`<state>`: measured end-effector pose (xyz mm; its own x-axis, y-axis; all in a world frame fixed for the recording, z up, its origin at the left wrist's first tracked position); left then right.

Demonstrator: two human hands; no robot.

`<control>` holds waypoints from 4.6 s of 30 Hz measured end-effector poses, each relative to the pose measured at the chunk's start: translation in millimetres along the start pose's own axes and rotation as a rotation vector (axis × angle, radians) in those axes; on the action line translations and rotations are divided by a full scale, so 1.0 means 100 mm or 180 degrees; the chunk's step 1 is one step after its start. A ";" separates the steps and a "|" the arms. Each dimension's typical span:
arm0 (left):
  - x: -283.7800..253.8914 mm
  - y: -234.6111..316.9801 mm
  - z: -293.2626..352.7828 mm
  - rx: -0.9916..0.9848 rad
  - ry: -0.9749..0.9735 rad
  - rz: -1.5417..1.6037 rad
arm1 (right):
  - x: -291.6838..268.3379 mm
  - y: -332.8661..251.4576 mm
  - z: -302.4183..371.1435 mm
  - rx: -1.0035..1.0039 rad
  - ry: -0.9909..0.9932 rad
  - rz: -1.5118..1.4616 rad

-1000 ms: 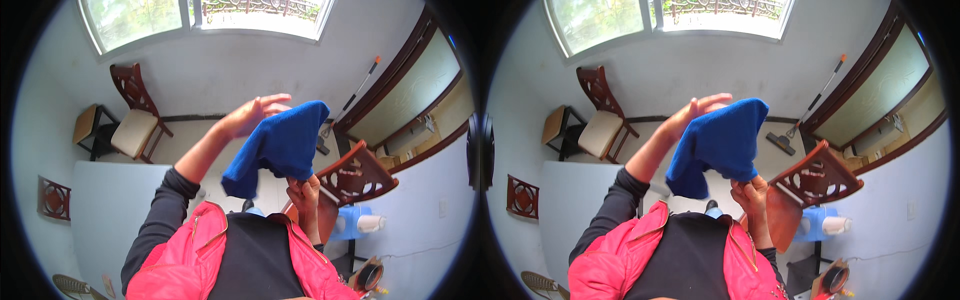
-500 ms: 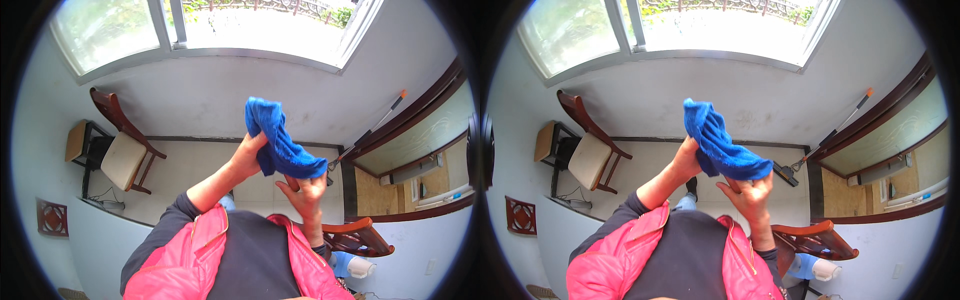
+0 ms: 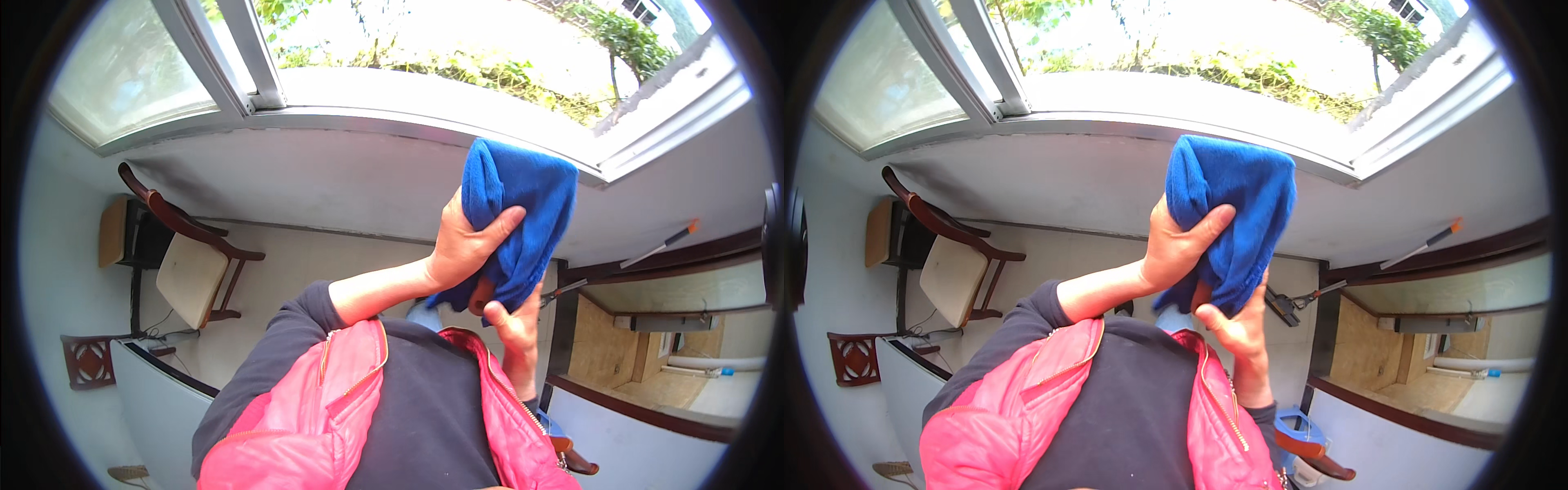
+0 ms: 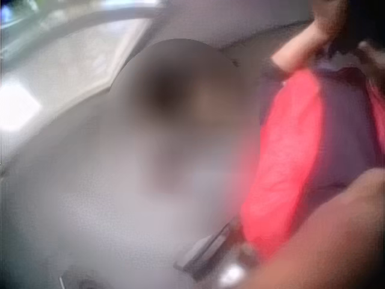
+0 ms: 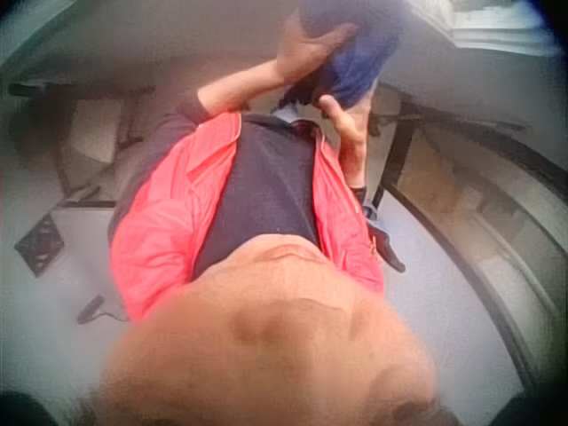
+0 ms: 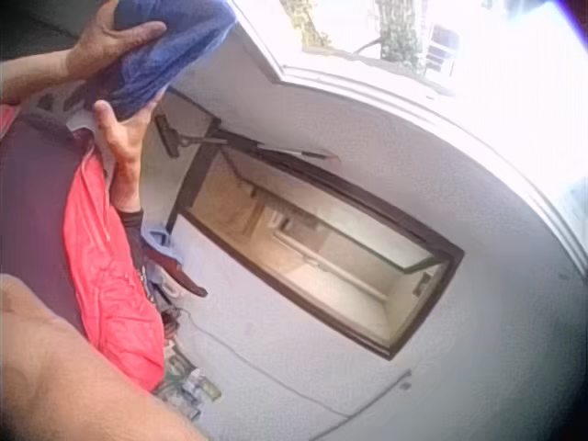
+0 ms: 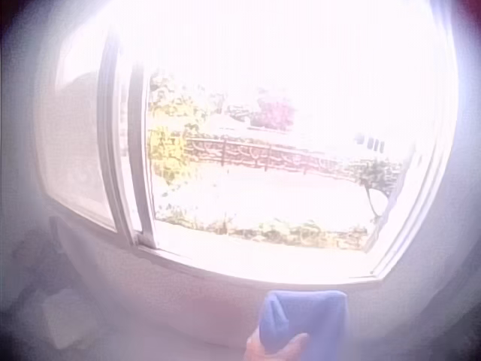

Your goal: The person cleans a window using a blue cloth, repeatedly wiping the frame and glass. They dip the cloth into a bucket of water, wring it out, and continue wiping different sections of the window. The person also moves a chair to reach higher areas.

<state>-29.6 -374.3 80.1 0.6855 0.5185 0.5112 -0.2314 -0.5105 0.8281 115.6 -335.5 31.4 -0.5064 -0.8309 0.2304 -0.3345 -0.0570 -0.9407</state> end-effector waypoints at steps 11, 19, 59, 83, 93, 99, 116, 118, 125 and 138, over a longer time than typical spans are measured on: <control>-0.32 -0.57 -1.03 -0.1021 -0.1070 -0.0423 | -1.26 -0.64 -2.34 0.0208 -0.0308 0.3341; -1.63 -0.96 -0.32 -0.2130 0.0518 -0.0977 | -1.12 0.02 -3.10 0.0084 -0.3030 0.3666; -2.89 -0.50 0.30 -0.1315 0.2112 -0.0797 | 1.57 0.84 -2.99 -0.3255 -0.3837 0.4380; -3.11 -0.24 0.40 -0.0933 0.2158 -0.0926 | 2.83 1.39 -2.95 -0.3774 -0.3710 0.4601; -3.15 -0.09 0.23 -0.0967 0.2037 -0.1350 | 3.02 1.63 -2.99 -0.3647 -0.3333 0.3957; -3.18 0.01 -0.05 -0.0900 0.1925 -0.1304 | 1.70 1.29 -2.83 -0.3479 -0.3623 0.4442; -2.57 -0.34 -0.48 -0.1297 0.0931 -0.1384 | 0.88 0.96 -2.91 -0.2164 -0.3583 0.4301; -2.59 -0.32 -0.46 -0.1252 0.0932 -0.1639 | 1.74 1.17 -3.00 -0.3026 -0.3001 0.3998; -2.79 -0.40 -0.16 -0.1250 0.1541 -0.1381 | 1.02 1.10 -3.11 -0.1638 -0.3615 0.3417; -2.85 0.00 -0.05 -0.1056 0.1775 -0.1849 | 1.82 1.21 -2.97 -0.2886 -0.3053 0.4028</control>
<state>-227.8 -518.7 -64.3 0.3394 0.9395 -0.0468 -0.1988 0.1203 0.9726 -253.6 -329.4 33.4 -0.2994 -0.1437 -0.9432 -0.5998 0.7972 0.0689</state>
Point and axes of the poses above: each hand's wrist, its own z-axis away from the middle knuckle, its own x-axis out of the palm, y = z × x, the point moved 9 cm from there along -z, towards the middle knuckle, and after that the axes turned 1 degree about -x, right-handed, at the moved point
